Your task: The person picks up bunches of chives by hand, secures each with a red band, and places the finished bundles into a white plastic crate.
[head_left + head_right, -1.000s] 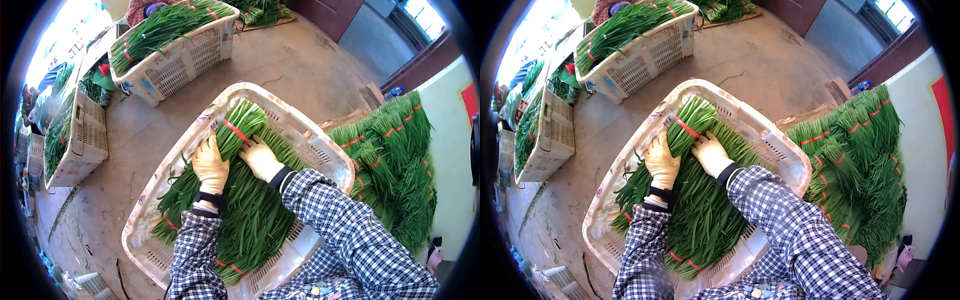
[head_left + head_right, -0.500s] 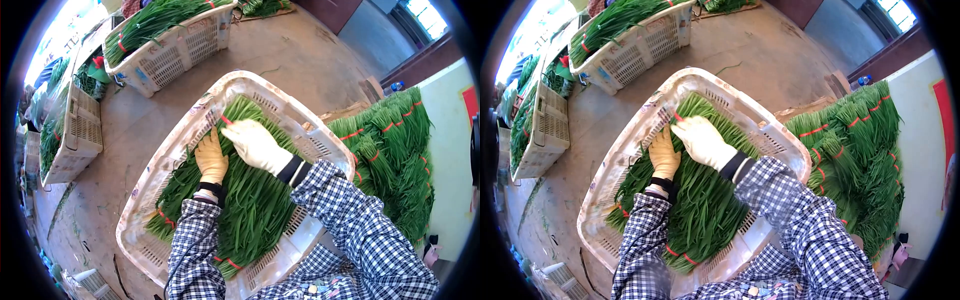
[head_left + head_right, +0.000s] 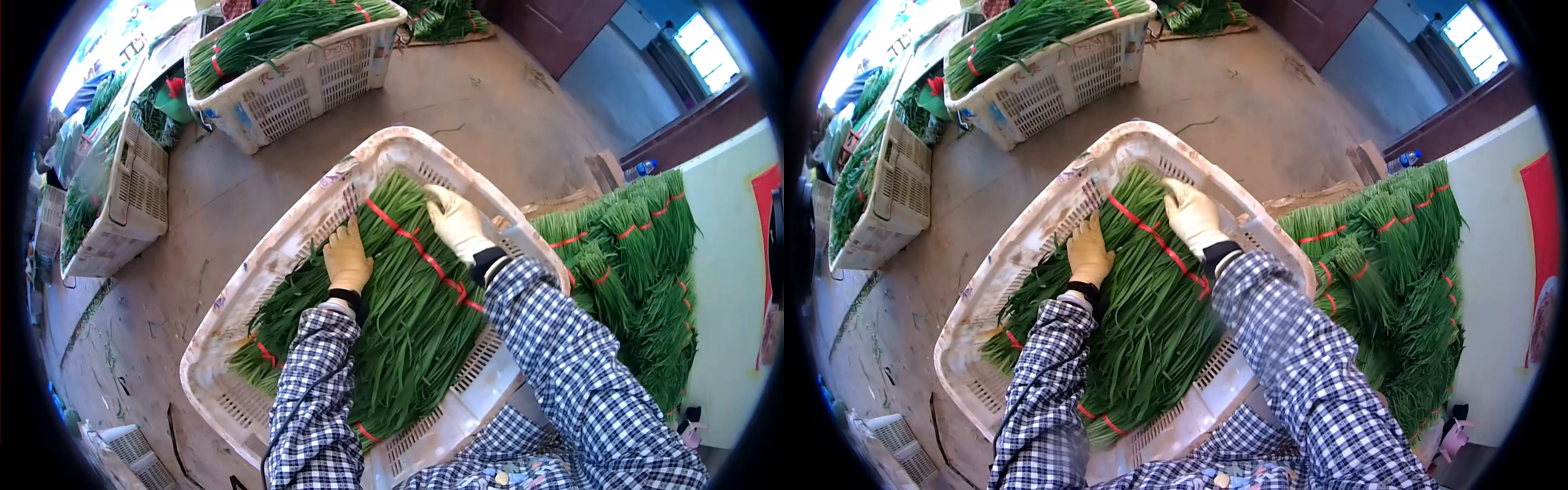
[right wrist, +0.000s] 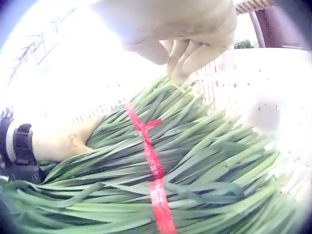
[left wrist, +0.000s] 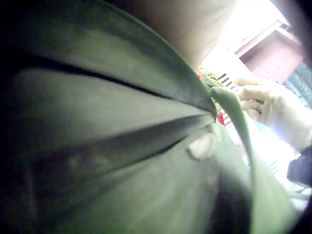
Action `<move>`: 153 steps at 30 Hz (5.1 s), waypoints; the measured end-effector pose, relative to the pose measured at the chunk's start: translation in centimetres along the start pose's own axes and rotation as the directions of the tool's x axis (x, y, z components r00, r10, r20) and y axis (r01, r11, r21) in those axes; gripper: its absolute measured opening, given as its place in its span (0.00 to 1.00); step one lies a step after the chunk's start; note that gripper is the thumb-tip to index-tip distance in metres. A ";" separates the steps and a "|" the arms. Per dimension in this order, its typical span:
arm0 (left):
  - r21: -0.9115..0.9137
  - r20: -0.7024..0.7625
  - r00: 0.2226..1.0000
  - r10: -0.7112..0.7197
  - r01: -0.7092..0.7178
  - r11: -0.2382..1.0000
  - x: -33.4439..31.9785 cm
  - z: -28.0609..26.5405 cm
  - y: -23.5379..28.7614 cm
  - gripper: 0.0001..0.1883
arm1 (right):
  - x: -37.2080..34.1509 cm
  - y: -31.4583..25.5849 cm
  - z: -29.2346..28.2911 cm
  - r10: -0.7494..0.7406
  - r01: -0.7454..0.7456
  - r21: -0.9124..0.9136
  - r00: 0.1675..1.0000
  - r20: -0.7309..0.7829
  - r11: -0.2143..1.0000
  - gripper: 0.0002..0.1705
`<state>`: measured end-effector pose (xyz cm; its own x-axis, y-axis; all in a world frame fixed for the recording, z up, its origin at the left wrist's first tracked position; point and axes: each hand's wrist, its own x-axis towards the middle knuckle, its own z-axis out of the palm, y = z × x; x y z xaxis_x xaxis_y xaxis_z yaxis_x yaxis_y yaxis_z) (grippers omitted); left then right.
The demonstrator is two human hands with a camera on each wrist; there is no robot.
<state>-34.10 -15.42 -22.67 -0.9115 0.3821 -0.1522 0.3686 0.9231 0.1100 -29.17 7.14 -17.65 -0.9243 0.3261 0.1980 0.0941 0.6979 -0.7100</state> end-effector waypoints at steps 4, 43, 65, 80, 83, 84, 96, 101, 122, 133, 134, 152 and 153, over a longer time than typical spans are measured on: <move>0.004 -0.008 1.000 0.002 -0.002 1.000 0.6 -0.4 -0.1 0.57 | 2.3 -0.3 0.0 0.071 -0.040 -0.272 0.992 0.103 0.961 0.19; 0.121 -0.277 0.960 -0.036 0.072 0.990 0.5 2.4 0.9 0.30 | -2.1 -3.8 -25.6 0.020 0.076 -0.765 0.993 0.116 0.640 0.09; 0.218 0.030 0.933 0.358 -0.355 0.909 -13.2 5.3 0.0 0.47 | -83.3 11.7 -38.4 0.985 -0.680 -0.718 0.028 0.173 0.145 0.19; -0.201 -0.194 0.873 0.447 -0.481 0.853 -19.8 -4.7 7.0 0.40 | -32.9 22.7 -40.7 0.656 -0.635 -0.374 0.750 -0.085 0.676 0.47; -0.238 -0.139 0.871 0.472 -0.492 0.838 -22.8 -5.9 8.2 0.39 | -27.4 27.5 -38.2 0.679 -0.598 -0.523 0.733 -0.048 0.608 0.60; -0.223 -0.126 0.879 0.459 -0.476 0.850 -23.6 -6.5 8.8 0.39 | -26.0 28.9 -37.6 0.672 -0.577 -0.574 0.738 -0.063 0.580 0.62; -0.316 -0.092 0.921 0.379 -0.388 0.866 -24.9 -7.4 13.3 0.35 | -24.0 32.3 -35.8 0.572 -0.394 -0.766 0.819 -0.043 0.507 0.62; -0.284 -0.267 0.832 0.487 -0.550 0.785 -23.4 -11.0 17.5 0.35 | -30.8 24.5 -39.9 0.289 -0.365 -0.493 0.930 -0.226 0.790 0.62; 0.299 -0.108 0.112 0.988 0.951 -0.076 -33.6 -7.0 38.4 0.51 | -44.1 -9.2 -43.3 -0.171 0.108 -0.507 0.982 -0.079 0.855 0.44; -0.031 0.032 0.175 0.984 0.984 -0.174 -33.1 -8.2 35.5 0.51 | -48.4 -12.2 -43.0 -0.165 0.092 -0.223 0.928 -0.335 0.971 0.26; -0.041 0.035 0.170 0.985 0.985 -0.168 -33.1 -8.2 35.4 0.51 | -47.7 -12.4 -42.6 -0.176 0.129 -0.153 0.919 -0.352 0.980 0.21; 0.113 0.022 0.013 1.000 0.994 -0.016 -33.5 -8.0 37.5 0.52 | -55.9 -23.0 -52.1 -0.166 0.055 -0.157 0.252 -0.953 0.986 0.08; 0.094 -0.007 0.026 1.000 0.995 -0.025 -33.8 -8.7 37.4 0.51 | -55.7 -22.7 -51.2 -0.107 -0.197 -0.180 0.331 -0.938 0.964 0.12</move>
<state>8.91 5.76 -4.87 0.3433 0.9324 0.1130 -0.8993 0.3610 -0.2469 39.09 5.75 22.03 0.0308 0.6308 0.7753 0.3393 0.7230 -0.6017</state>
